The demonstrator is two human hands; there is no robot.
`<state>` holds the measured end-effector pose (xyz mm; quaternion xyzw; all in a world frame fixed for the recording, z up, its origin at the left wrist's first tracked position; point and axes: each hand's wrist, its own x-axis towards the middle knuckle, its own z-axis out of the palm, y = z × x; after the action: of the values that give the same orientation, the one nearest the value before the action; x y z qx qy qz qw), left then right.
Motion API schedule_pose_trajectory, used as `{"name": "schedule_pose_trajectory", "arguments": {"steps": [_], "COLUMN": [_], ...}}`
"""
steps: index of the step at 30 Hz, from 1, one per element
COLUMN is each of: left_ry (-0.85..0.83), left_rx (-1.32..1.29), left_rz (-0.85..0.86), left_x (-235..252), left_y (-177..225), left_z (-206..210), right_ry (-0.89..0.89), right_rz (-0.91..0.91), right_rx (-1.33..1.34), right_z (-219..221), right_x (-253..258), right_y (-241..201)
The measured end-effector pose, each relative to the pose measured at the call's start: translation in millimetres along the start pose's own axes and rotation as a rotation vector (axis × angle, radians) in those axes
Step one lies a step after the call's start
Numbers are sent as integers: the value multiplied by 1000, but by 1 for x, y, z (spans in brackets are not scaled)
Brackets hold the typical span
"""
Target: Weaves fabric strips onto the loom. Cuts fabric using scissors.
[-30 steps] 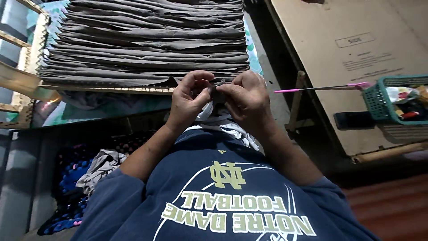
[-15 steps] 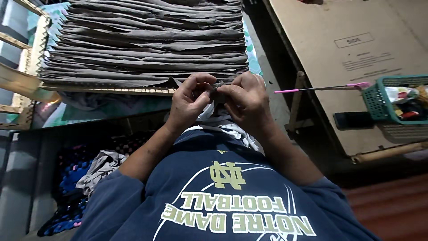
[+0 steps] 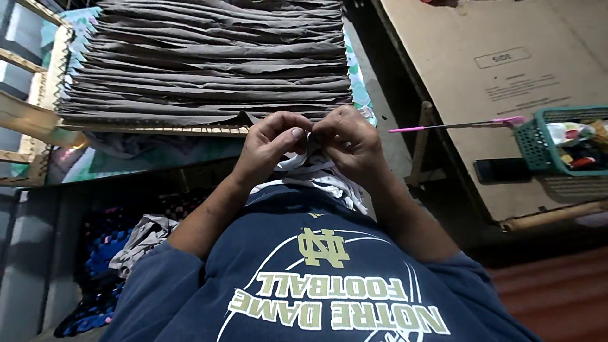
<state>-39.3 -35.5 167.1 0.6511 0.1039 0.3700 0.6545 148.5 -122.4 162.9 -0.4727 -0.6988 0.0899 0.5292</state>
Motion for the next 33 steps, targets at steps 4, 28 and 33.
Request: {"name": "schedule_pose_trajectory", "arguments": {"steps": [4,28,33], "left_ry": [-30,-39,7], "left_rx": [-33,368,398], "left_rz": [20,-1,-19], "left_x": [1,2,1], "left_y": [-3,10,8], "left_z": [0,4,5], "right_ry": [13,61,39], "right_rz": [15,-107,-101], "right_rx": [126,18,26], "right_z": [0,10,12], "right_x": [0,-4,-3], "right_y": [2,4,1]}}
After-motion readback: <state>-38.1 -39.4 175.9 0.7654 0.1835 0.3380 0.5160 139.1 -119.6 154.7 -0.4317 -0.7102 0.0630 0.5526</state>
